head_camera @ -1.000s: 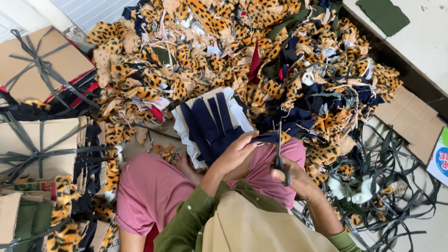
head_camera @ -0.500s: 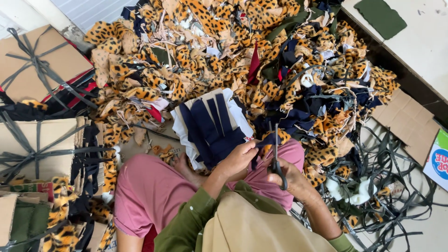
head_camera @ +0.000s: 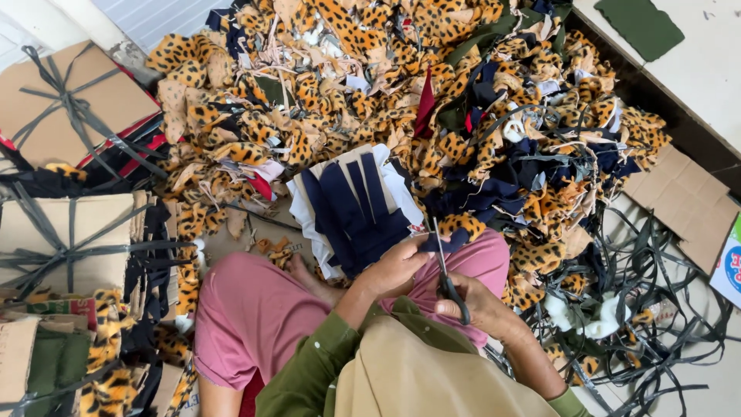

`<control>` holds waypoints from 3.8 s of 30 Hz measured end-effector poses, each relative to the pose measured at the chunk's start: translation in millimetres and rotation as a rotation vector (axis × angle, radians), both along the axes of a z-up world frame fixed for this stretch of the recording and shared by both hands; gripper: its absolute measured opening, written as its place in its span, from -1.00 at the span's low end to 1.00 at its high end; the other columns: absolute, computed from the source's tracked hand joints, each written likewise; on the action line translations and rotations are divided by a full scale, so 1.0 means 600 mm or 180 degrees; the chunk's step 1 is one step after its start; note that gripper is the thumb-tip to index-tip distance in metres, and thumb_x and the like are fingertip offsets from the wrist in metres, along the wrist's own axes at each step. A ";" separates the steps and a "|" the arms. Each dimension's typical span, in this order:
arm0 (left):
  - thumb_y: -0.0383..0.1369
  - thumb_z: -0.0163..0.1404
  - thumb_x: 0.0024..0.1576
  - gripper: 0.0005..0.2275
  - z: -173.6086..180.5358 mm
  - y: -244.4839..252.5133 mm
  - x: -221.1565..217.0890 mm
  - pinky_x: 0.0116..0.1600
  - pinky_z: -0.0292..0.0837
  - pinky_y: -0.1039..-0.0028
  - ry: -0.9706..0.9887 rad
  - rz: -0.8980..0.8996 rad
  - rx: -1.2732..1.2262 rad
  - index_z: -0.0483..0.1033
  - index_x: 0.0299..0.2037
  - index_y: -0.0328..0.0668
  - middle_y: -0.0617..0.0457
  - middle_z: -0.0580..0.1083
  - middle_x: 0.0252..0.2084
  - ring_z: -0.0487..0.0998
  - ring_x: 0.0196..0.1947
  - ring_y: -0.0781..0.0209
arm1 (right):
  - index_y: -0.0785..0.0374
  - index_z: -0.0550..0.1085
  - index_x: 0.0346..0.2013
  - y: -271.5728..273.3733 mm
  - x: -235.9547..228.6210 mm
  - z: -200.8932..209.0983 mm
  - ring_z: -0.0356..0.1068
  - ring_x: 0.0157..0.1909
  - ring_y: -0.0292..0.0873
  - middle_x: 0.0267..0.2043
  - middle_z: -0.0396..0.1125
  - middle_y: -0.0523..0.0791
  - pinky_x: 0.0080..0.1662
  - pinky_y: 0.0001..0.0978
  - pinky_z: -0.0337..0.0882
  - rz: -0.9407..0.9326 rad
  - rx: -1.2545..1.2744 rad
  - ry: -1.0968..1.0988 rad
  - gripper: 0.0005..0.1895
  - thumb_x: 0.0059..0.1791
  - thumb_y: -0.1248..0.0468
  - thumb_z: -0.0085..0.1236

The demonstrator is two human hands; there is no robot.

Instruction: Cutting strips of dark blue fabric from a stack using scissors while sitting on the floor

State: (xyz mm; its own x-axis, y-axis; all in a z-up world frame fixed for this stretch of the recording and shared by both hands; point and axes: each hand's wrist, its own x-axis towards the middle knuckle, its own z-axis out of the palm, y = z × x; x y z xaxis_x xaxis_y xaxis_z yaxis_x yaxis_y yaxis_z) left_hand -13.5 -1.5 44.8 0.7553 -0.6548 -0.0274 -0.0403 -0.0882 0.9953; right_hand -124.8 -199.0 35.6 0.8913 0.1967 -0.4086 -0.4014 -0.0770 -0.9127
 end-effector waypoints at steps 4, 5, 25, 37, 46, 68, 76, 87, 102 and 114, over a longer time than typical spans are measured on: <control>-0.25 -0.06 0.27 -0.71 -0.021 -0.023 0.010 0.06 0.47 0.15 -0.0097 0.0093 0.0277 0.49 0.14 -0.14 -0.25 0.58 -0.10 0.57 0.04 -0.09 | 0.29 0.56 -0.17 -0.002 0.003 -0.009 0.31 -0.40 -0.24 -0.45 0.40 -0.08 -0.39 -0.44 0.30 -0.0183 0.0202 0.0047 -0.50 -0.19 0.02 0.49; -0.34 -0.12 0.26 -0.84 -0.033 -0.029 0.021 -0.24 0.49 0.31 0.0010 0.0041 0.0090 0.50 -0.10 -0.19 -0.17 0.54 -0.38 0.58 -0.31 0.02 | 0.32 0.53 -0.11 -0.001 0.010 0.003 0.30 -0.41 -0.26 -0.45 0.40 -0.07 -0.42 -0.45 0.29 -0.0255 0.0284 0.0068 -0.42 -0.18 -0.06 0.42; -0.37 -0.13 0.21 -0.90 -0.050 -0.062 0.033 -0.12 0.50 0.20 -0.2068 0.0527 0.0488 0.44 -0.15 0.01 0.13 0.45 -0.36 0.56 -0.20 -0.05 | 0.35 0.45 -0.39 0.021 0.094 0.049 0.13 -0.53 -0.29 -0.56 0.26 -0.04 -0.56 -0.54 0.15 -0.0692 0.0177 0.0097 -0.57 -0.10 0.05 0.43; -0.44 -0.09 0.13 -0.73 -0.188 -0.104 0.041 -0.05 0.45 0.17 -0.2028 0.0521 0.0402 0.42 0.05 -0.04 0.05 0.43 -0.25 0.50 -0.11 -0.09 | 0.34 0.37 -0.05 -0.002 0.092 0.097 0.02 -0.50 -0.36 -0.47 0.23 -0.06 -0.54 -0.57 0.03 -0.0327 0.0728 0.0555 -0.18 -0.12 -0.38 0.11; -0.39 -0.11 0.13 -0.86 -0.150 -0.107 0.072 -0.23 0.41 0.20 -0.2569 0.0771 0.0681 0.43 -0.14 0.03 0.19 0.34 -0.41 0.46 -0.31 -0.01 | 0.34 0.49 -0.35 -0.003 0.128 0.086 0.17 -0.52 -0.25 -0.60 0.32 -0.01 -0.52 -0.48 0.21 -0.0499 0.0171 0.0020 -0.65 -0.07 0.09 0.36; -0.39 -0.12 0.14 -0.94 -0.112 -0.095 0.049 -0.28 0.31 0.25 -0.2596 0.0656 0.0650 0.34 -0.37 -0.04 0.17 0.28 -0.45 0.40 -0.37 0.04 | 0.31 0.39 -0.16 -0.035 0.116 0.063 0.01 -0.55 -0.43 -0.52 0.22 -0.11 -0.54 -0.66 0.03 -0.0333 0.1180 0.0675 -0.41 -0.02 -0.20 0.16; -0.36 -0.15 0.13 -0.88 -0.096 -0.091 0.045 -0.35 0.26 0.30 -0.2646 0.0681 0.0774 0.27 -0.47 0.02 0.21 0.23 -0.49 0.38 -0.43 0.10 | 0.31 0.39 -0.21 -0.018 0.113 0.078 0.06 -0.61 -0.39 -0.58 0.21 -0.08 -0.57 -0.64 0.05 -0.0425 0.0882 0.0524 -0.52 -0.02 -0.07 0.24; -0.35 -0.24 0.26 -0.72 -0.151 -0.120 -0.024 -0.30 0.40 0.07 -0.1309 0.0191 0.0518 0.46 -0.46 -0.22 -0.12 0.47 -0.50 0.51 -0.38 -0.26 | 0.34 0.49 -0.14 -0.161 0.159 0.050 0.34 -0.45 -0.28 -0.49 0.36 -0.06 -0.40 -0.59 0.35 -0.1153 -0.0779 -0.0549 -0.67 -0.08 0.27 0.40; -0.41 0.06 0.21 -0.70 -0.215 -0.083 0.015 -0.05 0.63 0.21 0.2081 0.0827 -0.1041 0.47 0.12 -0.35 -0.12 0.44 0.01 0.53 -0.01 0.06 | -0.01 0.42 -0.05 -0.155 0.170 0.082 0.49 -0.07 0.09 -0.15 0.49 -0.14 0.00 -0.07 0.40 -0.1546 -0.3793 -0.1265 -0.54 -0.16 0.13 0.45; -0.52 0.11 0.18 -0.73 -0.201 -0.092 0.001 -0.17 0.67 0.24 0.2283 0.0525 -0.1429 0.49 0.08 -0.42 -0.21 0.47 -0.07 0.60 -0.18 0.00 | 0.21 0.55 -0.23 0.036 0.150 0.093 0.47 -0.32 -0.17 -0.38 0.48 -0.08 -0.16 -0.36 0.47 -0.0759 -0.0948 -0.1197 -0.63 -0.29 0.40 0.47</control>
State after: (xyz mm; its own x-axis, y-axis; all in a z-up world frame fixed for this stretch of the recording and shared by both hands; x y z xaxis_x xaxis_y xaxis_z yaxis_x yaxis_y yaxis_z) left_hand -12.6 -56.7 -75.7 0.7409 -0.6013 -0.2991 0.5901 0.3704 0.7173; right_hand -34.6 -177.6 91.5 0.9927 -0.1048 -0.0596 -0.0888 -0.3011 -0.9494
